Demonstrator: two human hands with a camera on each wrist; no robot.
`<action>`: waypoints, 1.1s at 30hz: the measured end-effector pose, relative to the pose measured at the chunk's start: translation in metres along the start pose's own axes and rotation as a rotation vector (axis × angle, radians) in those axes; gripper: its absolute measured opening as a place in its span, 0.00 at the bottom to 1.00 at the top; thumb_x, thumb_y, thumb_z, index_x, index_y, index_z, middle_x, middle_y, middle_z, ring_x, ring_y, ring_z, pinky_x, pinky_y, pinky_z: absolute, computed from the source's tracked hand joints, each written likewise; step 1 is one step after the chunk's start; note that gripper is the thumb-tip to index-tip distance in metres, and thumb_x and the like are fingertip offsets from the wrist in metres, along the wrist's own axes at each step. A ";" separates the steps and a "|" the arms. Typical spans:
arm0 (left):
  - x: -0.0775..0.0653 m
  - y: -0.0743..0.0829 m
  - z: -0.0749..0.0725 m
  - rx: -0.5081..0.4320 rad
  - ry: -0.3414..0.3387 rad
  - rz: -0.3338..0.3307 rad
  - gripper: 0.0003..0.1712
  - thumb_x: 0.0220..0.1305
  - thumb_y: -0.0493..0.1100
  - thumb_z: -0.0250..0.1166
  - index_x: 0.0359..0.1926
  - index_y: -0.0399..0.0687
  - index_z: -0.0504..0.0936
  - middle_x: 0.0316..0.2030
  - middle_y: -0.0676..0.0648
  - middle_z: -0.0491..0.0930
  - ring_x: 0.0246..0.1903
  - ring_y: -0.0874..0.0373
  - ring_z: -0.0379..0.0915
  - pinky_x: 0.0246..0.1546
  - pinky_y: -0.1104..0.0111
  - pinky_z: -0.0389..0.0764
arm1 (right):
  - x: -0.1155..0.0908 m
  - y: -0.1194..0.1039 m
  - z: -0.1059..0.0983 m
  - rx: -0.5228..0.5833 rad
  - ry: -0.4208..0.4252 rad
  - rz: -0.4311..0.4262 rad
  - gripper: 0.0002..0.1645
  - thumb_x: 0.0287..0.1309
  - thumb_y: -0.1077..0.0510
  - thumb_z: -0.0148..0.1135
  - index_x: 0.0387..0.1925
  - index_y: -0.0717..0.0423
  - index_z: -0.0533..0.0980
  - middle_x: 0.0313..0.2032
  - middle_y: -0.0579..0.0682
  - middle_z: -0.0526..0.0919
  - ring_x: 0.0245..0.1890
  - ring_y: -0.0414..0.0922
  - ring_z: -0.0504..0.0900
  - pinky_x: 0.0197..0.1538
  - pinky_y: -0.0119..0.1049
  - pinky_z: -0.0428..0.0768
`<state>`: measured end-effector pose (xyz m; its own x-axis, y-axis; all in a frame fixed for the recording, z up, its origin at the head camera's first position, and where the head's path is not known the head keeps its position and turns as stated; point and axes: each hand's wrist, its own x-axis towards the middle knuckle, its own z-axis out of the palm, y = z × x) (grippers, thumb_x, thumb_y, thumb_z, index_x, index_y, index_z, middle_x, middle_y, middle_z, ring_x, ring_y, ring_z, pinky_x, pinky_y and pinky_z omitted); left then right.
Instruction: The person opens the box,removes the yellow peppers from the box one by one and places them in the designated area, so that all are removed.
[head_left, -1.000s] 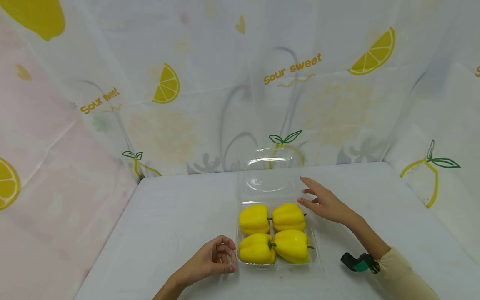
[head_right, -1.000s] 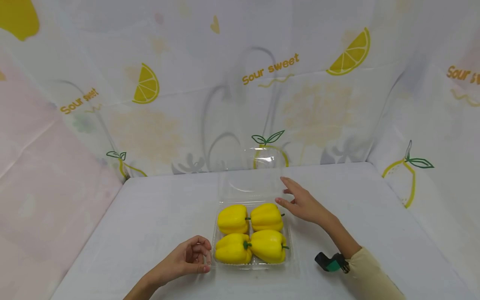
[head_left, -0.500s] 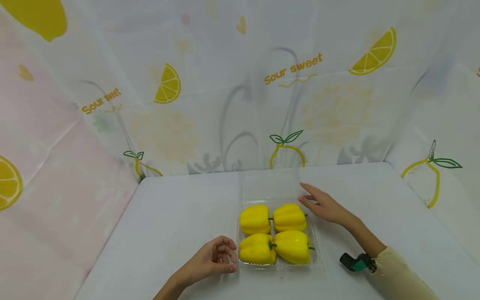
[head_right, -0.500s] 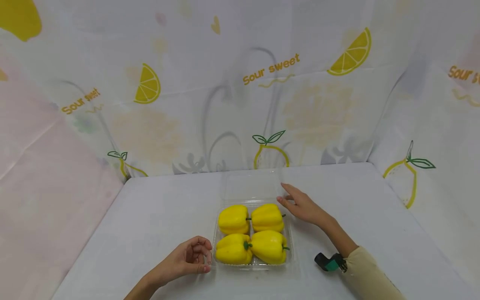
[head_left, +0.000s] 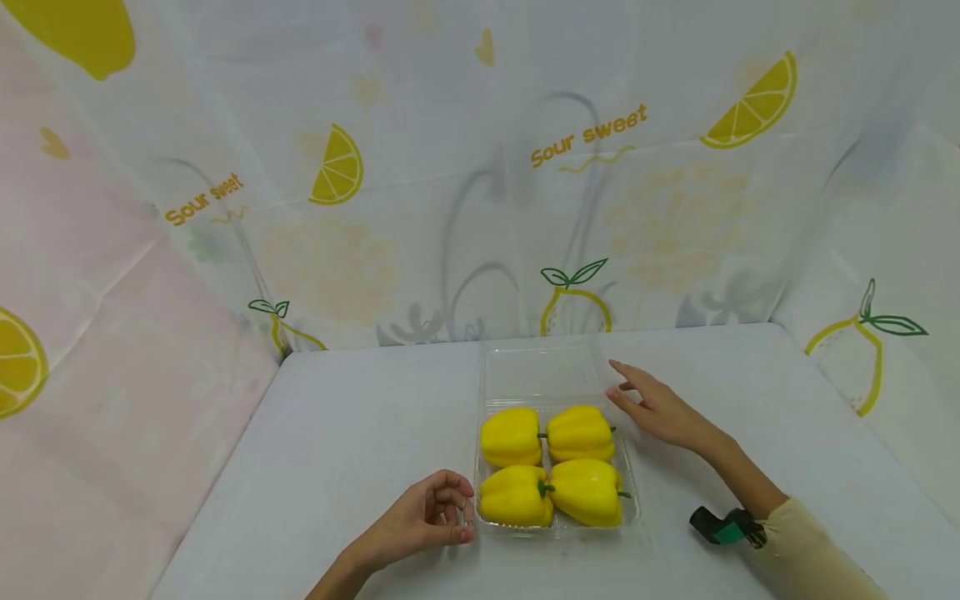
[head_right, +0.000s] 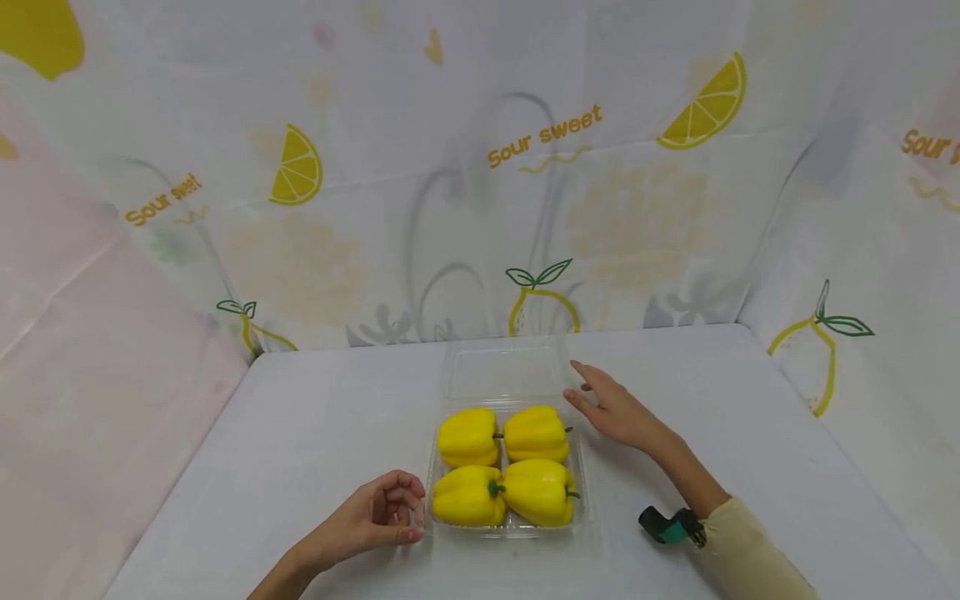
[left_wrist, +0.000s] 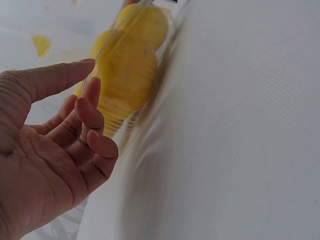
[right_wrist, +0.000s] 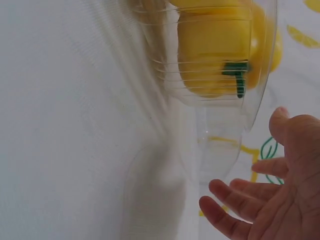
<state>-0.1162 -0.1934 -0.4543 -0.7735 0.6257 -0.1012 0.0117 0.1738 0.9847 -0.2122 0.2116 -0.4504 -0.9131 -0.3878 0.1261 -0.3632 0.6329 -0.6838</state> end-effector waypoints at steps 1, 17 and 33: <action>0.000 -0.001 0.000 -0.001 -0.005 0.006 0.27 0.61 0.38 0.71 0.55 0.32 0.69 0.39 0.42 0.79 0.31 0.63 0.71 0.30 0.78 0.72 | -0.001 0.000 -0.001 -0.003 0.006 -0.002 0.38 0.74 0.47 0.51 0.73 0.64 0.54 0.69 0.66 0.62 0.59 0.61 0.74 0.52 0.56 0.77; 0.002 0.001 -0.006 0.170 0.019 0.030 0.28 0.62 0.42 0.71 0.56 0.41 0.66 0.44 0.43 0.78 0.30 0.63 0.71 0.29 0.74 0.75 | -0.027 -0.024 -0.011 -0.109 0.034 -0.102 0.38 0.69 0.44 0.58 0.72 0.54 0.60 0.64 0.58 0.70 0.55 0.54 0.75 0.51 0.56 0.78; 0.002 -0.003 -0.008 0.278 0.025 0.072 0.33 0.60 0.41 0.72 0.60 0.44 0.63 0.50 0.45 0.73 0.40 0.50 0.76 0.36 0.69 0.77 | -0.051 -0.040 -0.007 -0.154 0.028 -0.183 0.34 0.65 0.41 0.61 0.69 0.43 0.65 0.63 0.46 0.72 0.54 0.46 0.76 0.51 0.52 0.79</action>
<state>-0.1233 -0.1988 -0.4566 -0.7798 0.6255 -0.0258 0.2377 0.3340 0.9121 -0.1519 0.2109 -0.4242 -0.8332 -0.4884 0.2594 -0.5455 0.6490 -0.5303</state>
